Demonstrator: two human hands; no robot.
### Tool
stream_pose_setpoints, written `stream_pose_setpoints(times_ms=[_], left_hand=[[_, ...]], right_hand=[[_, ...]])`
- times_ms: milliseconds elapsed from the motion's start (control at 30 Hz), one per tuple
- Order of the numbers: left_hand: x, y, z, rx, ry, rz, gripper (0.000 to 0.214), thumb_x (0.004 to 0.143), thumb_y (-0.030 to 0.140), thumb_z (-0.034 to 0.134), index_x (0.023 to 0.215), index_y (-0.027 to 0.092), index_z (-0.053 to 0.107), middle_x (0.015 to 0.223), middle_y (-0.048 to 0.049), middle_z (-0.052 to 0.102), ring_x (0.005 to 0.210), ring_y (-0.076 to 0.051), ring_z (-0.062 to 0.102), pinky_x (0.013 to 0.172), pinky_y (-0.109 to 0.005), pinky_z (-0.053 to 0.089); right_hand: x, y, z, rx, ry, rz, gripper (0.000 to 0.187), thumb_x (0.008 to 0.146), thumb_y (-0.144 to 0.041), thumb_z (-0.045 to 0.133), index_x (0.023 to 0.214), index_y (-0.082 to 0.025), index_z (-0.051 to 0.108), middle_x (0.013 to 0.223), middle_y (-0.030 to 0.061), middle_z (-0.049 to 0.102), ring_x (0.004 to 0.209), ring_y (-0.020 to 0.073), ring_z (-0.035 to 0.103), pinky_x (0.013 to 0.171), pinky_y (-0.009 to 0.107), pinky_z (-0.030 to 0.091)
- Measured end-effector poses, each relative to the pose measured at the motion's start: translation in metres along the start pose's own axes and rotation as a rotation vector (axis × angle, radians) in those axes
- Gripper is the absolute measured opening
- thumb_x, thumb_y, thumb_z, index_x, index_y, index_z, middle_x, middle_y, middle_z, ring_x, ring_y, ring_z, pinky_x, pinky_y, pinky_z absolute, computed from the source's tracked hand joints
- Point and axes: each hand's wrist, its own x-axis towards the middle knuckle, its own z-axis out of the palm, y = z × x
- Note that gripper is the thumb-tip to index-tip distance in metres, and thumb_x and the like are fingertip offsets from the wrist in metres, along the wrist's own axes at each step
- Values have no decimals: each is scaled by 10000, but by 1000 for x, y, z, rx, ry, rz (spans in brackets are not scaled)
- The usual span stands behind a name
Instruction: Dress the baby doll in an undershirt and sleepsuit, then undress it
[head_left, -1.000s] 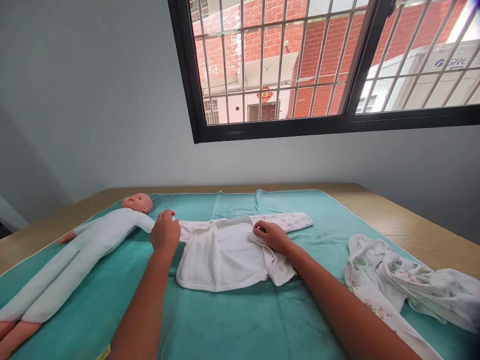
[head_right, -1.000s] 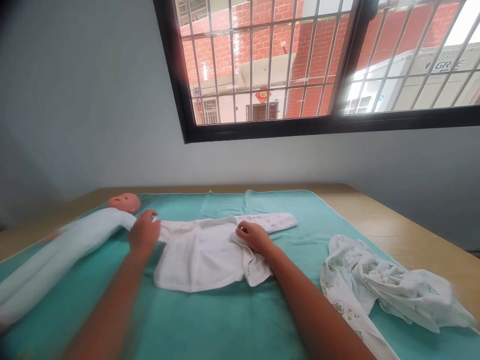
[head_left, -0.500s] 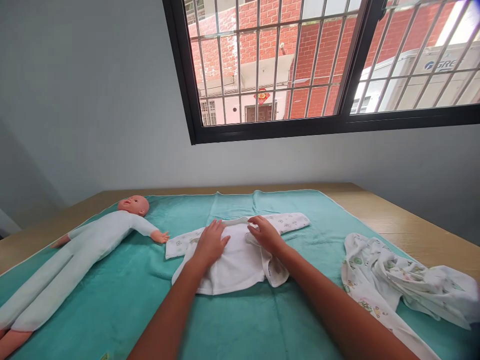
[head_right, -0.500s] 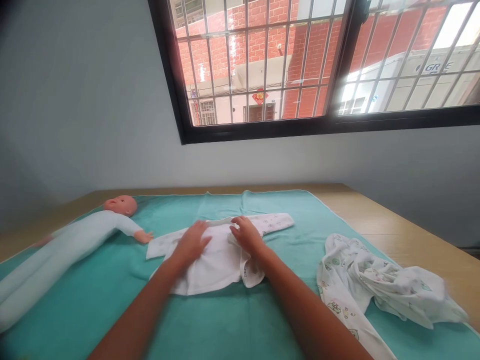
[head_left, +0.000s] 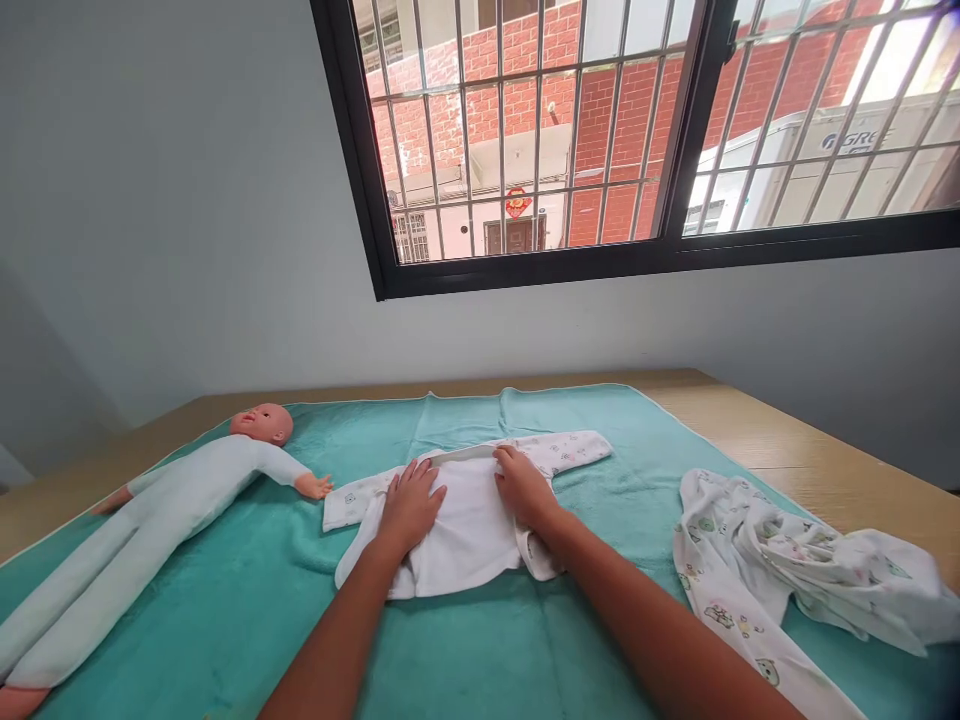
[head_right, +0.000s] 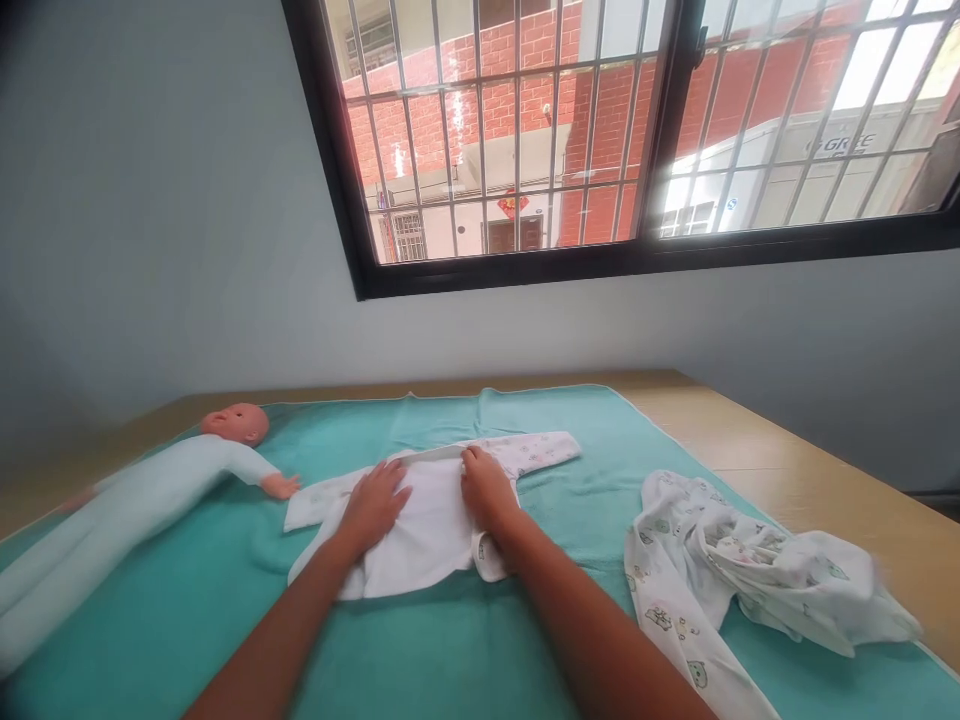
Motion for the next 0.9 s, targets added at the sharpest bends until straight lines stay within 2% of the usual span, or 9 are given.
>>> stream_pose_setpoints(times_ms=[67,200,333,433,533,633,767,833,900], left_hand=[[0,-1,1,5,14,5,464,923,387,364,1325,224,527,1528,-33,350,1431,-244,245,1170,-454,180],[1,-3,3,-39,97,29,505,906,314,393,1381,160,469,1532,-62,339,1433,-234,243,1177,-413,208],[1,-5,2,-99,224,114,540,884,242,399,1415,147,417,1530,-56,345,1443,-221,216,1181,-391,228],[3,-7,2,-117,309,128,493,876,215,393,1361,176,478,1454,-49,459,1410,-212,288,1161,-379,275],[4,-11,3,-90,358,78,461,883,213,383,1319,148,518,1425,-90,480,1388,-233,318,1149,-391,291],[5,-13,5,-90,313,55,460,878,215,409,1317,139,520,1436,-106,463,1388,-252,317,1145,-415,293],[6,-14,8,-156,265,69,428,877,203,420,1284,158,546,1398,-84,513,1378,-247,336,1138,-433,300],[6,-15,9,-183,263,72,407,882,203,414,1257,158,566,1379,-83,532,1367,-249,352,1130,-441,308],[7,-15,10,-196,264,71,395,885,206,413,1242,159,576,1370,-84,539,1361,-248,361,1127,-442,312]], right_hand=[[3,9,-6,75,84,61,342,775,-74,416,1027,-186,618,1145,103,607,1075,213,545,917,308,408],[12,38,-21,437,252,288,154,761,-243,512,832,-187,637,910,64,665,898,219,593,834,325,446],[18,63,-30,618,283,397,289,772,-361,497,936,-165,633,878,80,697,779,214,634,677,308,495],[20,68,-30,703,270,383,304,743,-290,496,996,-167,611,997,88,701,848,205,653,719,304,514],[20,62,-29,643,258,313,323,706,-172,459,991,-190,612,1083,59,681,1004,195,625,896,324,478],[19,48,-32,402,238,236,348,766,-164,431,1064,-204,606,1153,48,646,1099,195,575,978,332,416],[16,38,-35,104,178,281,359,807,-295,535,1138,-167,590,1198,108,601,1091,238,555,911,318,409],[16,43,-38,99,158,337,285,776,-298,577,1018,-159,632,1095,118,636,1022,247,572,857,313,410],[18,52,-42,169,142,361,164,766,-297,572,844,-170,641,926,91,668,917,235,591,812,312,410]])
